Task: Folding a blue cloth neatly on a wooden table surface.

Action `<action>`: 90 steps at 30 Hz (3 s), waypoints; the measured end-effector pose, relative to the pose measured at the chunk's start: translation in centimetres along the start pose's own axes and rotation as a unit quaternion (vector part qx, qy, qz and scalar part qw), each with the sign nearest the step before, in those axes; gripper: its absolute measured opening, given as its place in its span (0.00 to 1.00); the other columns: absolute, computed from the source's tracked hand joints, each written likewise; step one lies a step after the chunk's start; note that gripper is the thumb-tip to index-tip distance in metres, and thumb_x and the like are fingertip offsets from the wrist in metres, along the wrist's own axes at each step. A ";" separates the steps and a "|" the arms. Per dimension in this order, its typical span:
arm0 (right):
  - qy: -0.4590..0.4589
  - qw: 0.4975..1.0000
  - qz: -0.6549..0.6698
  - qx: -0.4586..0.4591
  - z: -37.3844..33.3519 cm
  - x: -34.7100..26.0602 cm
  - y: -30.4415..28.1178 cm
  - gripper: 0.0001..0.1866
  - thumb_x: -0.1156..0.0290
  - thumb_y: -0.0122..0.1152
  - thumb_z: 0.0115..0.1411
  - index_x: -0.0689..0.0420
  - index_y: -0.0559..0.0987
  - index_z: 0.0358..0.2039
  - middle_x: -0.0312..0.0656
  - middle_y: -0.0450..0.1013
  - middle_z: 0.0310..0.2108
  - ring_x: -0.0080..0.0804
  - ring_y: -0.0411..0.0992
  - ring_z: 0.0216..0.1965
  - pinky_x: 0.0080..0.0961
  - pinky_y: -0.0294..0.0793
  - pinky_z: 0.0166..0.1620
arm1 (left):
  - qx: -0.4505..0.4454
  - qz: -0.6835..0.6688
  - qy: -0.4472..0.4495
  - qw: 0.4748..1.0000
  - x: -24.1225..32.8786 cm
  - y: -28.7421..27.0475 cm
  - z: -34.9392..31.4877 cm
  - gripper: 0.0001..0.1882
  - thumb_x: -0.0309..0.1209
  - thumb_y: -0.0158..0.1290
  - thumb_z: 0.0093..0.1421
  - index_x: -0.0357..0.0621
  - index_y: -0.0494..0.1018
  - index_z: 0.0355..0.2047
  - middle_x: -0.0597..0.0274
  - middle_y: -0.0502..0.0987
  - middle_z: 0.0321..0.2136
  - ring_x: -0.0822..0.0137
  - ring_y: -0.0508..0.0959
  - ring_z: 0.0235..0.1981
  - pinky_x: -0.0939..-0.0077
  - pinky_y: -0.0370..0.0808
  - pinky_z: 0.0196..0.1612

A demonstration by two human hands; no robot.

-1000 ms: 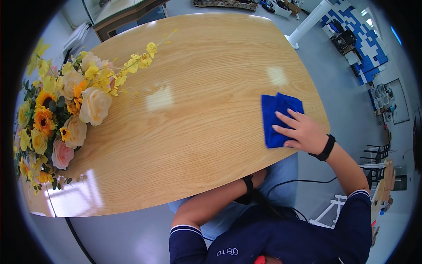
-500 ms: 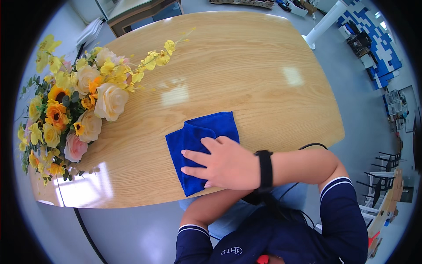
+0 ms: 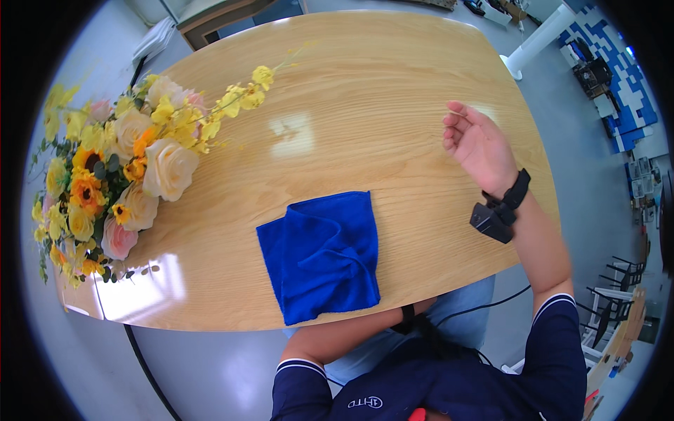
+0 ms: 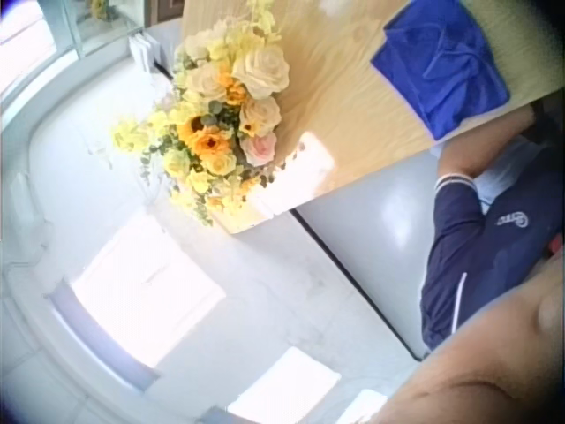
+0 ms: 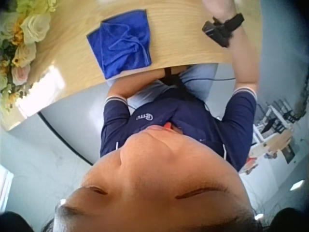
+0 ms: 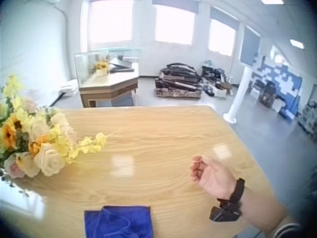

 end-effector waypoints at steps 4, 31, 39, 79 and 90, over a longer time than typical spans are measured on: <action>0.005 0.996 0.080 -0.033 0.7 2.4 -0.2 0.12 0.65 0.47 0.59 0.58 0.70 0.41 0.39 0.71 0.32 0.26 0.68 0.34 0.21 0.67 0.39 | 0.001 0.042 0.028 0.999 0.0 0.6 -0.1 0.10 0.32 0.46 0.52 0.39 0.73 0.30 0.51 0.73 0.27 0.57 0.73 0.32 0.68 0.70 0.41; -0.038 0.985 -0.124 -0.117 0.5 3.2 1.7 0.11 0.69 0.45 0.61 0.62 0.70 0.40 0.39 0.70 0.31 0.23 0.70 0.32 0.19 0.70 0.39 | 0.167 -0.242 -0.034 0.955 6.6 -22.3 -2.9 0.07 0.27 0.53 0.52 0.42 0.73 0.33 0.60 0.76 0.27 0.60 0.75 0.29 0.67 0.71 0.38; -0.186 0.908 -0.342 -0.153 -0.5 3.0 2.8 0.10 0.69 0.51 0.56 0.63 0.74 0.34 0.44 0.72 0.25 0.30 0.70 0.28 0.25 0.69 0.33 | 0.222 0.266 -0.390 0.853 1.2 -26.4 -10.6 0.16 0.27 0.49 0.55 0.36 0.68 0.44 0.53 0.68 0.49 0.52 0.66 0.51 0.63 0.58 0.55; -0.206 0.916 -0.335 -0.077 -0.1 2.3 1.4 0.12 0.65 0.51 0.55 0.61 0.76 0.32 0.42 0.72 0.19 0.29 0.71 0.20 0.24 0.69 0.26 | 0.048 0.223 -0.376 0.898 1.5 -20.1 -4.1 0.32 0.45 0.48 0.52 0.47 0.59 0.56 0.54 0.49 0.61 0.47 0.45 0.62 0.45 0.39 0.58; -0.113 0.916 -0.372 -0.099 -0.1 2.2 1.0 0.11 0.68 0.48 0.59 0.61 0.74 0.37 0.33 0.69 0.21 0.15 0.66 0.24 0.14 0.65 0.25 | 0.184 0.266 -0.570 0.755 -9.7 -26.8 -28.2 0.33 0.48 0.40 0.59 0.43 0.49 0.60 0.55 0.45 0.62 0.49 0.45 0.62 0.49 0.46 0.58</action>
Point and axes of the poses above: each hand's wrist, its own z-axis towards the middle knuckle, its own y-axis out of the palm, x = y × z, the point moved 7 cm from there along z, towards the middle knuckle
